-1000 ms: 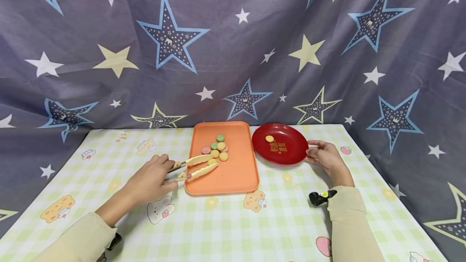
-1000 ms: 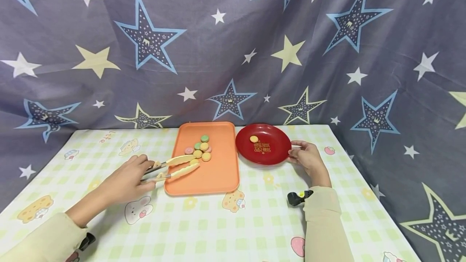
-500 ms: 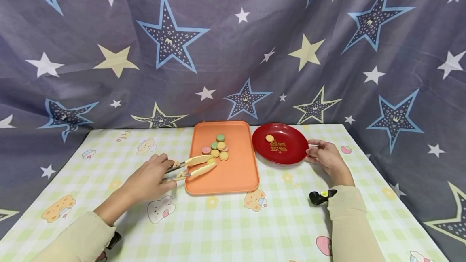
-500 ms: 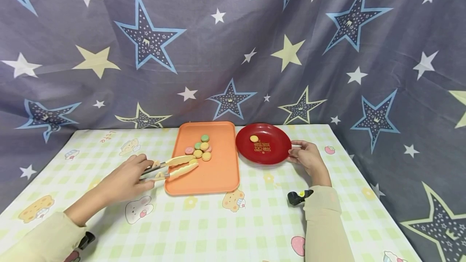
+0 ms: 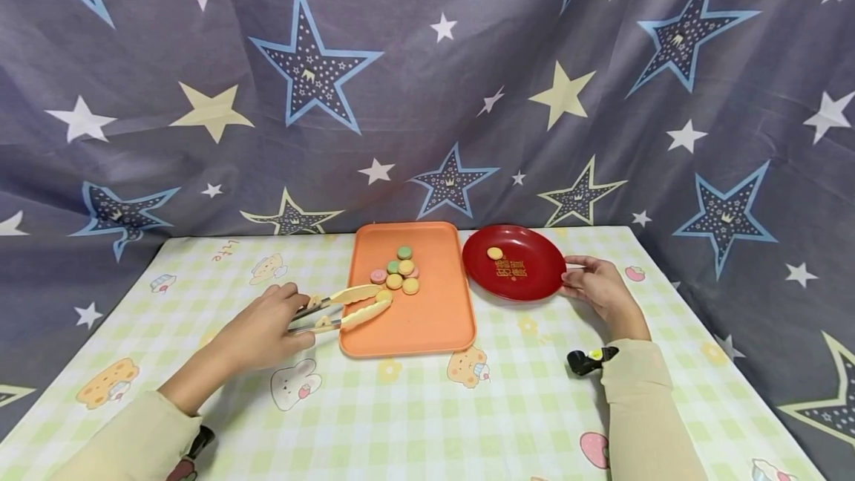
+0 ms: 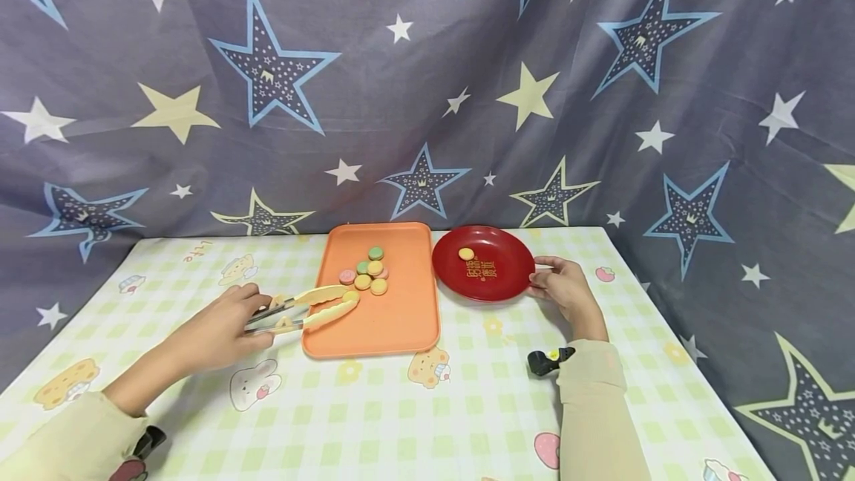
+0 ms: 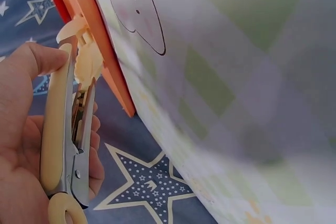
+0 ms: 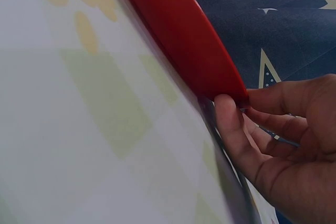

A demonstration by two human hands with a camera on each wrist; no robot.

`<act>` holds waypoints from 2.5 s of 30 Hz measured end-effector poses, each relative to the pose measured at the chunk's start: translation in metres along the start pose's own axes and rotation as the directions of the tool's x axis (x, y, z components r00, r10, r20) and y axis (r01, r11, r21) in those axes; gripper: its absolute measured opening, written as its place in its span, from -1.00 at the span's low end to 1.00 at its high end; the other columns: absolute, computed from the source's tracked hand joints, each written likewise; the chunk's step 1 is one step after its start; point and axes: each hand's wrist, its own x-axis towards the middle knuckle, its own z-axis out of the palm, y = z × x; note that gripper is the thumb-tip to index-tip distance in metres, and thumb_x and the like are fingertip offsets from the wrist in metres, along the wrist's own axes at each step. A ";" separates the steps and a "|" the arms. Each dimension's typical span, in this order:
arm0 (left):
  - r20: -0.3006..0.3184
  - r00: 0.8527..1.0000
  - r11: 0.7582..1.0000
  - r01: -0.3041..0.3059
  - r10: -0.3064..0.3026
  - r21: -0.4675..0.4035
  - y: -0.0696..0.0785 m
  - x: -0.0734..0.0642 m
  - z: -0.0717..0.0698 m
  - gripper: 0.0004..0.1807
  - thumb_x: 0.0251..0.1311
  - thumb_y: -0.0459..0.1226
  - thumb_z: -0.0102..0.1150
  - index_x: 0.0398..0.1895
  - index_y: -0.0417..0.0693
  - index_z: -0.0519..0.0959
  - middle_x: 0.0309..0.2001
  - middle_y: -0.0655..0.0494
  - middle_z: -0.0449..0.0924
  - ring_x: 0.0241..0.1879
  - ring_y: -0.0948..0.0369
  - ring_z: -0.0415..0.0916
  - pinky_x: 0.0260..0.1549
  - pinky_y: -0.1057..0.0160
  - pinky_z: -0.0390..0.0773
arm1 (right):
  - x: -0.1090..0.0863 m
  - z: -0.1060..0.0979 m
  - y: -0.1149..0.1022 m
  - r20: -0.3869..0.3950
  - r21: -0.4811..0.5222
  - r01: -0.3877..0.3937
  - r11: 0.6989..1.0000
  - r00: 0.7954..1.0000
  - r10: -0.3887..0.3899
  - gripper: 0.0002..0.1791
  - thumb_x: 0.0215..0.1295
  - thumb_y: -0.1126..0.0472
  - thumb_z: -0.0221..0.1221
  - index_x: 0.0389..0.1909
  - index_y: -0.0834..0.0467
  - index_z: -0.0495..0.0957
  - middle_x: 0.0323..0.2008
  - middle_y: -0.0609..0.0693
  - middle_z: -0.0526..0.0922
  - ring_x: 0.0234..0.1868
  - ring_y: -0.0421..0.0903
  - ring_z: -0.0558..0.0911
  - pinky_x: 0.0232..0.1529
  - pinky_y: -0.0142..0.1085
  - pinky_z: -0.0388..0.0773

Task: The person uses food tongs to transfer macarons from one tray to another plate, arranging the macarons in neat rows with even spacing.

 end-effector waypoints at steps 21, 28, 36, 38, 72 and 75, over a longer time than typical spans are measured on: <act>-0.043 0.999 0.999 -0.026 0.027 0.025 0.008 0.007 -0.005 -0.59 0.11 -0.15 0.29 -0.05 -0.25 0.63 -0.27 0.12 0.42 -0.33 0.16 0.25 -0.29 0.16 0.32 | -0.003 0.001 -0.002 0.004 -0.005 -0.004 1.000 1.000 0.004 -0.38 0.39 0.53 0.01 0.46 0.45 0.17 -0.25 0.02 0.68 -0.31 -0.16 0.71 -0.16 -0.30 0.69; -0.080 0.995 0.998 -0.050 0.053 0.029 0.017 0.024 -0.003 -0.64 0.09 -0.13 0.28 -0.13 -0.20 0.62 -0.32 0.15 0.35 -0.36 0.16 0.22 -0.32 0.18 0.26 | -0.002 0.000 -0.001 0.004 -0.011 -0.001 1.000 1.000 0.001 -0.39 0.39 0.52 0.02 0.45 0.45 0.18 -0.25 0.04 0.69 -0.32 -0.16 0.71 -0.17 -0.31 0.69; -0.095 0.993 0.998 -0.065 0.065 0.006 0.029 0.049 0.000 -0.71 0.05 -0.12 0.25 -0.23 -0.12 0.58 -0.36 0.14 0.28 -0.36 0.13 0.20 -0.34 0.18 0.23 | -0.001 0.000 0.000 0.008 0.002 0.005 1.000 1.000 -0.005 -0.39 0.39 0.53 0.01 0.45 0.46 0.18 -0.27 0.02 0.69 -0.32 -0.16 0.71 -0.17 -0.30 0.69; -0.088 0.994 0.998 -0.065 0.065 0.004 0.034 0.057 0.002 -0.70 0.04 -0.11 0.25 -0.23 -0.12 0.58 -0.35 0.13 0.28 -0.34 0.12 0.20 -0.33 0.17 0.24 | -0.001 -0.001 0.001 0.007 0.008 0.005 1.000 1.000 -0.005 -0.39 0.39 0.53 0.01 0.45 0.46 0.18 -0.27 0.01 0.69 -0.32 -0.16 0.72 -0.17 -0.30 0.69; -0.050 0.991 0.992 -0.126 0.125 -0.004 0.104 0.150 0.034 -0.62 0.17 -0.02 0.22 -0.16 -0.16 0.61 -0.27 0.11 0.36 -0.29 0.11 0.26 -0.24 0.16 0.36 | 0.005 -0.001 0.003 -0.007 0.038 0.017 0.999 1.000 -0.017 -0.40 0.36 0.55 0.04 0.43 0.49 0.21 -0.24 0.09 0.67 -0.33 -0.14 0.71 -0.19 -0.28 0.70; -0.047 0.991 0.992 -0.126 0.126 0.000 0.111 0.157 0.036 -0.60 0.17 -0.01 0.23 -0.14 -0.15 0.62 -0.26 0.12 0.37 -0.27 0.12 0.27 -0.22 0.16 0.39 | 0.004 -0.001 0.003 -0.004 0.039 0.013 0.999 1.000 -0.013 -0.39 0.36 0.55 0.03 0.43 0.48 0.20 -0.23 0.10 0.68 -0.32 -0.14 0.71 -0.18 -0.27 0.70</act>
